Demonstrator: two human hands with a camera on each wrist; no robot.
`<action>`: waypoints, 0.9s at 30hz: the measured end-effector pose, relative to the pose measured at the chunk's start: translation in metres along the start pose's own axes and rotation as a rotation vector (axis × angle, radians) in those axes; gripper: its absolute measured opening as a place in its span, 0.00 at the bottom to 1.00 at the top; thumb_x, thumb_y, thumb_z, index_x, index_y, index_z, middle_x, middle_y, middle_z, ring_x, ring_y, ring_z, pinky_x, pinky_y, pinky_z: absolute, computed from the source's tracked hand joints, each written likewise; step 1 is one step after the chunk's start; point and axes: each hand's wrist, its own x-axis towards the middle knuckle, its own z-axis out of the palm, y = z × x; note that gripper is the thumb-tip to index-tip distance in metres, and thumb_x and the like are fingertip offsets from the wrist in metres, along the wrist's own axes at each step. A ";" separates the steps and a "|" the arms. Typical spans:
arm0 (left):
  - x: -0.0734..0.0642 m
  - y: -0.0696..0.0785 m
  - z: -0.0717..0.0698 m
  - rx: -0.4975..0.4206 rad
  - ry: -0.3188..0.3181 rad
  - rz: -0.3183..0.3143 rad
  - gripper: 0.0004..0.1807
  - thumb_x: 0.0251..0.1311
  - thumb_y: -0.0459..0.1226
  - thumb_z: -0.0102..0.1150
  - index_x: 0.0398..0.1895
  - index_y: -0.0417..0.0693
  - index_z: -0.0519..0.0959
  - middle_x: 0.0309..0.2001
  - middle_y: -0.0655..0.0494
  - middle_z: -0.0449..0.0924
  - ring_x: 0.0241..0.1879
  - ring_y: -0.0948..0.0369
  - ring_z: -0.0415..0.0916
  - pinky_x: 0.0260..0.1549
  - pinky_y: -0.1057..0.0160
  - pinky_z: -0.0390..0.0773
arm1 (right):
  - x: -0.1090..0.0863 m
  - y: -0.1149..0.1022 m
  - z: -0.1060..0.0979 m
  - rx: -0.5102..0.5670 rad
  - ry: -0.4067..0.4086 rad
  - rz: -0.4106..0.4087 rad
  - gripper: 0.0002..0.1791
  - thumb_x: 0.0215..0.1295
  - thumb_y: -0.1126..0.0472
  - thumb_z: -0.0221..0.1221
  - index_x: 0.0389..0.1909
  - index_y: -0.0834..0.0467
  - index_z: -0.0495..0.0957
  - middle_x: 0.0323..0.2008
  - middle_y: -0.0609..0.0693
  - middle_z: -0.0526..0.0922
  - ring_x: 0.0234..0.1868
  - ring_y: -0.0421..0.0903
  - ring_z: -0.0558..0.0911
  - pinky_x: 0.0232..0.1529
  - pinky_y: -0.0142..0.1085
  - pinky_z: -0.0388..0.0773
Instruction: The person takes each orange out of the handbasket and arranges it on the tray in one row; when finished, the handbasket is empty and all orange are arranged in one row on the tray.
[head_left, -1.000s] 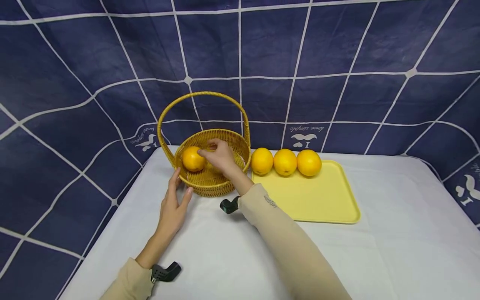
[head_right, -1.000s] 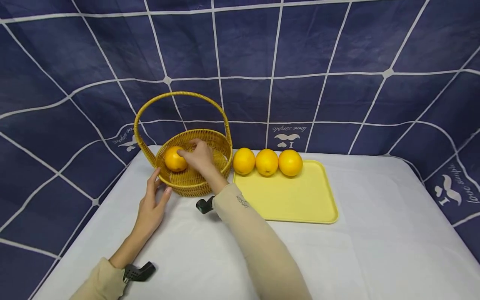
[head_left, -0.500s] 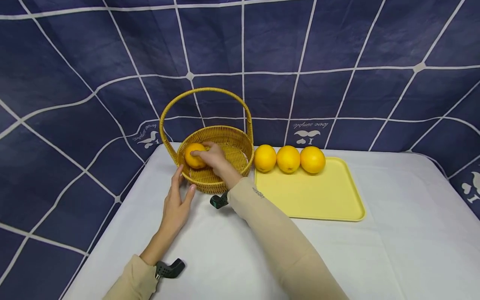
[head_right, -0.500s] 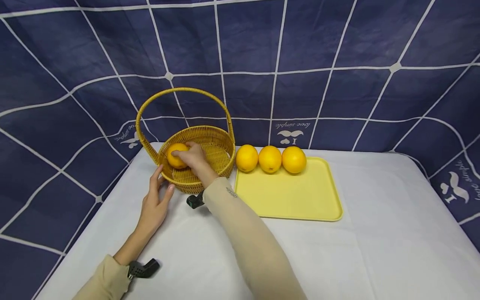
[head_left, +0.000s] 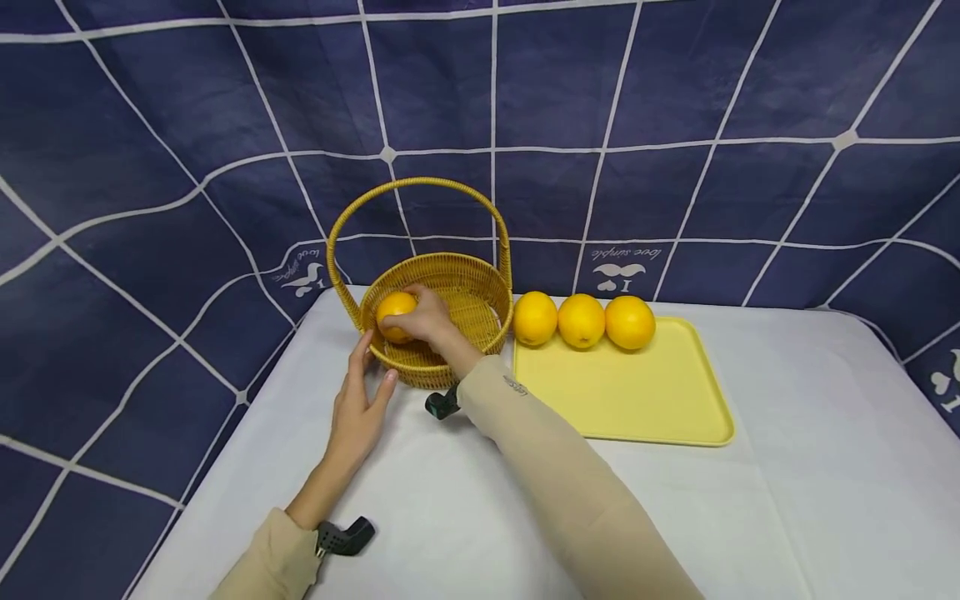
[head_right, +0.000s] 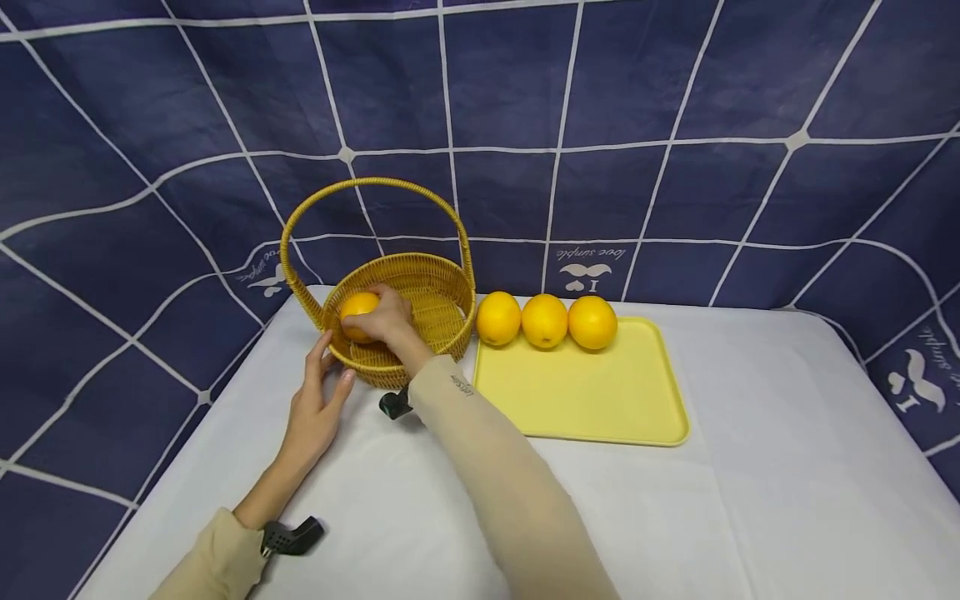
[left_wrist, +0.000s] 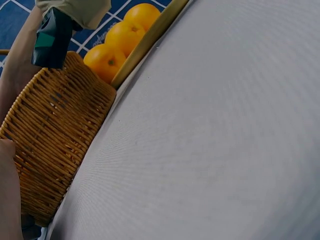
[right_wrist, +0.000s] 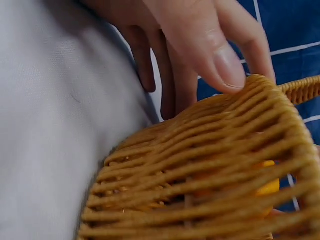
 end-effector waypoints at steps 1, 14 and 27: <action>0.000 0.000 0.000 0.001 -0.004 -0.002 0.39 0.79 0.51 0.54 0.85 0.76 0.47 0.80 0.42 0.63 0.79 0.41 0.61 0.75 0.29 0.56 | -0.001 0.000 -0.002 -0.003 0.000 -0.001 0.42 0.54 0.57 0.78 0.71 0.56 0.74 0.60 0.58 0.78 0.57 0.54 0.76 0.57 0.45 0.82; 0.000 0.000 -0.001 0.015 -0.008 -0.013 0.39 0.79 0.51 0.53 0.86 0.75 0.47 0.80 0.43 0.63 0.79 0.42 0.60 0.75 0.28 0.55 | -0.035 -0.010 -0.035 0.007 0.010 -0.106 0.42 0.58 0.51 0.76 0.73 0.56 0.73 0.63 0.56 0.80 0.59 0.53 0.80 0.57 0.46 0.83; -0.001 0.001 -0.002 0.015 -0.005 -0.001 0.39 0.80 0.50 0.53 0.86 0.72 0.47 0.80 0.42 0.63 0.79 0.41 0.59 0.75 0.28 0.54 | -0.083 -0.001 -0.085 -0.001 0.047 -0.190 0.39 0.62 0.47 0.72 0.74 0.48 0.74 0.58 0.52 0.81 0.53 0.52 0.80 0.50 0.43 0.81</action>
